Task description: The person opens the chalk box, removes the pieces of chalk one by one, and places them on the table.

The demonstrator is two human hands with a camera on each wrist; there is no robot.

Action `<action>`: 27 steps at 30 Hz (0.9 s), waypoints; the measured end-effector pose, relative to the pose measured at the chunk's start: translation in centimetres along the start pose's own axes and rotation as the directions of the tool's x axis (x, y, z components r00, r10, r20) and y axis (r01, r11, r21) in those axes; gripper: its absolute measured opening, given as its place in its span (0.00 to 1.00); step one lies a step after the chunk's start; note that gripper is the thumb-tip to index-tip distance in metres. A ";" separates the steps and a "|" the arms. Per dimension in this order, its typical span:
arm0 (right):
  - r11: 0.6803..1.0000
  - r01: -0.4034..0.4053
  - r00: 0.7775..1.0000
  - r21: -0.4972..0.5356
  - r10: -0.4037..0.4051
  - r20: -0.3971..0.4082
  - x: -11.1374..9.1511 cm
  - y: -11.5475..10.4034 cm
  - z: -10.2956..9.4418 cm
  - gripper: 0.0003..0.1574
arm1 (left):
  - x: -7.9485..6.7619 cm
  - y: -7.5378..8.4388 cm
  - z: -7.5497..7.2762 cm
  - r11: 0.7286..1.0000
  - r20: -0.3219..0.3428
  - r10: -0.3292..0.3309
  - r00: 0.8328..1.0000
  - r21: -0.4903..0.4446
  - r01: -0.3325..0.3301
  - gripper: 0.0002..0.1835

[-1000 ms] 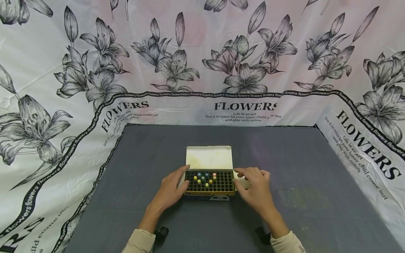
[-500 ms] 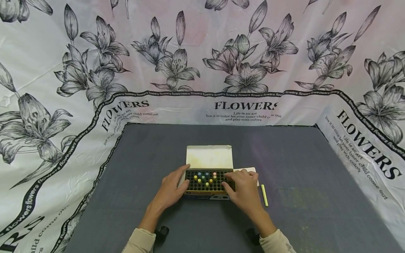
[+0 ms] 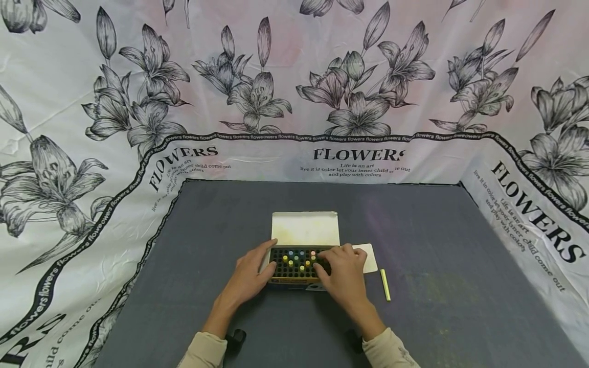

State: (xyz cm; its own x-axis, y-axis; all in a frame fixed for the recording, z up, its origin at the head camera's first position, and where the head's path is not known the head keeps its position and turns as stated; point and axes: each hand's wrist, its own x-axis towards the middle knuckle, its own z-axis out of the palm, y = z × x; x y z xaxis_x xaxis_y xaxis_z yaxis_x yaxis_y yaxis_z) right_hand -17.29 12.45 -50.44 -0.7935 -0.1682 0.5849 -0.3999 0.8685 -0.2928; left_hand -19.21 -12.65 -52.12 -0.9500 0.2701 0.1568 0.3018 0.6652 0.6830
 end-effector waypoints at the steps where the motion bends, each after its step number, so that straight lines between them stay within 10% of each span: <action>1: 1.000 0.000 1.000 0.001 0.000 0.000 0.0 -0.1 0.1 0.14 | 0.0 0.0 0.0 1.000 0.000 -0.001 1.000 0.001 0.001 0.30; 27: 0.998 -0.063 0.998 0.004 0.064 -0.022 0.5 -0.6 1.0 0.09 | -0.1 0.1 0.0 1.000 0.000 0.003 1.000 0.010 -0.003 0.30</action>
State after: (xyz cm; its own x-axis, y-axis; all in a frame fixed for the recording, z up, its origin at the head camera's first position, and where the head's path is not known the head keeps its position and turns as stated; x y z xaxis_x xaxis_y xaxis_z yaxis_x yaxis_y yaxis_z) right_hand -17.83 11.39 -50.72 -0.8071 -0.1025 0.5815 -0.3508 0.8754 -0.3326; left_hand -19.12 -12.54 -52.07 -0.9489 0.2726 0.1588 0.3059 0.6709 0.6755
